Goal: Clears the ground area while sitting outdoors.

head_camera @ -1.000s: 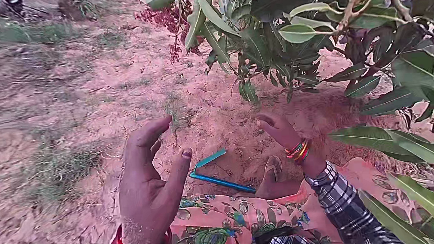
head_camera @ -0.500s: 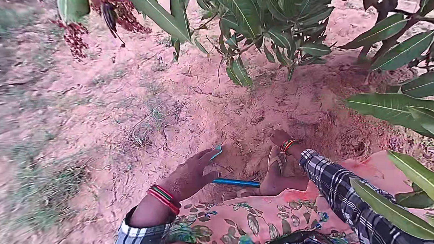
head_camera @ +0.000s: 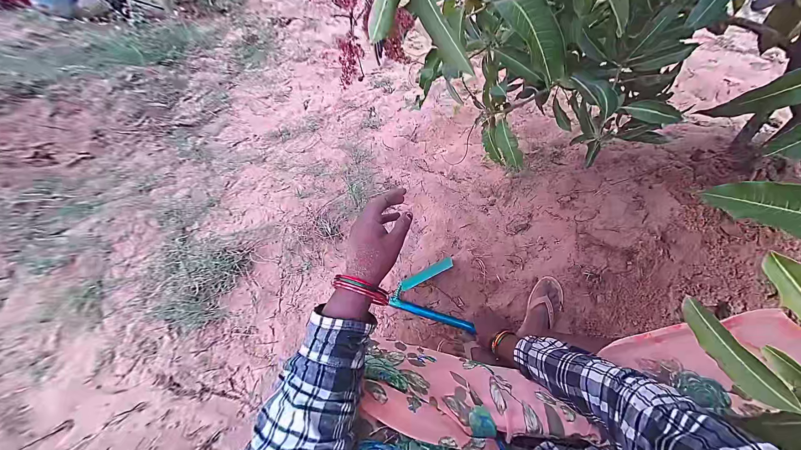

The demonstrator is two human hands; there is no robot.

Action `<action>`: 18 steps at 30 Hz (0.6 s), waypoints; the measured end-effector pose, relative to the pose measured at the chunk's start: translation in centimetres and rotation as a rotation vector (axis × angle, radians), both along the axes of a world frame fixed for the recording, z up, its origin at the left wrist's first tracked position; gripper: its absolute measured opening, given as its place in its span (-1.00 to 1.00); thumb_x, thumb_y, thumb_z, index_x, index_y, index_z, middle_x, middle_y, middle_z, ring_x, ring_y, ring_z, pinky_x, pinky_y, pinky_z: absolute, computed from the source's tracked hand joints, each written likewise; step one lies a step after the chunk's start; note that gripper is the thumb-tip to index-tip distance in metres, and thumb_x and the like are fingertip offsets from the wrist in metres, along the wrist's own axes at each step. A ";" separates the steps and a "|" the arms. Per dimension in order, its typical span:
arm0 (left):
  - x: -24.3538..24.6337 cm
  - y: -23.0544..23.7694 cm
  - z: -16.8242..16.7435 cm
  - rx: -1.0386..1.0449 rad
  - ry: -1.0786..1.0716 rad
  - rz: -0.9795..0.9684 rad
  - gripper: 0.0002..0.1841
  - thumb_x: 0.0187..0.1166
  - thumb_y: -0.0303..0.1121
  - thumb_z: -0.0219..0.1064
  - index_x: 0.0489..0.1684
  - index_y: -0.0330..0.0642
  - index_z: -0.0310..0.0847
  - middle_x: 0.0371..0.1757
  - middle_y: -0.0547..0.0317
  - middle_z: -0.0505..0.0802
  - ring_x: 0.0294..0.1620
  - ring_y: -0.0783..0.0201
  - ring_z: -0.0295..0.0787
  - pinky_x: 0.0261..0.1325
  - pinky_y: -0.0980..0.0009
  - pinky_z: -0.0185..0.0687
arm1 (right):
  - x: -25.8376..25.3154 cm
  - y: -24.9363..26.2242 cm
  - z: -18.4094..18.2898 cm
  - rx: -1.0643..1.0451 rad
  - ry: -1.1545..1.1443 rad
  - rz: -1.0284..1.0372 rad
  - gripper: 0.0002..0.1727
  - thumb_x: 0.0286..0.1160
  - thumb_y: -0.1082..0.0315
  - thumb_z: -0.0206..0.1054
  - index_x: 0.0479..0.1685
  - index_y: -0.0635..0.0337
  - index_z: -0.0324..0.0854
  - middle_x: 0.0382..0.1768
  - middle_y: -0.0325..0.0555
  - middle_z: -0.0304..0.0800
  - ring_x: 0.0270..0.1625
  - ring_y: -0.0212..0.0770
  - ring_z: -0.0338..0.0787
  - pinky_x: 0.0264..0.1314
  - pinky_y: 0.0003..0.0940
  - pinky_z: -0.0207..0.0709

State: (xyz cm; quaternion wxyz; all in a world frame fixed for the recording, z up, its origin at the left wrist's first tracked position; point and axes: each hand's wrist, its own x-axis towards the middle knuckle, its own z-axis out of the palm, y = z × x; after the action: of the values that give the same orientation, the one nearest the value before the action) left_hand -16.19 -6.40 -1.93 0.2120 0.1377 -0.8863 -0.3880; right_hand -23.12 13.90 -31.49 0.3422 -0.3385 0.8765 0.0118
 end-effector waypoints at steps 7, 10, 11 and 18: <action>1.9 0.1 1.0 0.065 0.027 0.051 -0.55 0.76 -0.37 0.25 0.62 -0.10 0.43 0.51 0.02 0.71 0.26 0.05 0.82 0.22 0.03 0.76 | -0.8 -0.4 6.9 0.029 0.105 -0.016 -0.50 0.69 0.30 0.22 0.59 0.13 0.40 0.22 0.25 0.80 0.25 0.30 0.82 0.17 0.30 0.66; 1.6 -0.2 1.3 0.105 0.075 0.073 -0.55 0.75 -0.40 0.26 0.62 -0.11 0.42 0.51 0.03 0.72 0.28 0.07 0.80 0.25 0.07 0.74 | -1.6 -1.1 10.7 -0.014 0.107 -0.016 -0.53 0.72 0.34 0.19 0.60 0.11 0.47 0.29 0.25 0.78 0.33 0.32 0.78 0.25 0.35 0.59; 1.3 -0.4 1.2 0.140 0.092 0.086 -0.53 0.74 -0.40 0.26 0.63 -0.12 0.42 0.53 0.02 0.71 0.34 0.09 0.78 0.31 0.09 0.70 | -2.1 -1.4 11.8 -0.062 0.107 -0.039 -0.53 0.76 0.22 0.20 0.60 0.10 0.47 0.27 0.24 0.79 0.32 0.30 0.79 0.27 0.34 0.60; -0.3 -2.5 -0.5 0.315 0.030 0.210 -0.34 0.68 -0.36 0.31 0.81 -0.11 0.18 0.76 -0.18 0.39 0.59 -0.13 0.52 0.45 -0.10 0.51 | -6.4 -7.2 20.1 -0.990 0.015 -0.341 -0.51 0.77 -0.05 0.23 -0.07 0.32 0.60 -0.58 -0.10 0.50 -0.56 -0.18 0.51 -0.38 -0.15 0.48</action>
State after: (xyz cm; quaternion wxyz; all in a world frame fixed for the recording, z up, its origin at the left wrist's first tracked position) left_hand -16.46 -8.93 -2.48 0.2402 0.2554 -0.7920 -0.4998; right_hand -29.49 6.71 -11.37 0.1322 -0.3121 0.8222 -0.4573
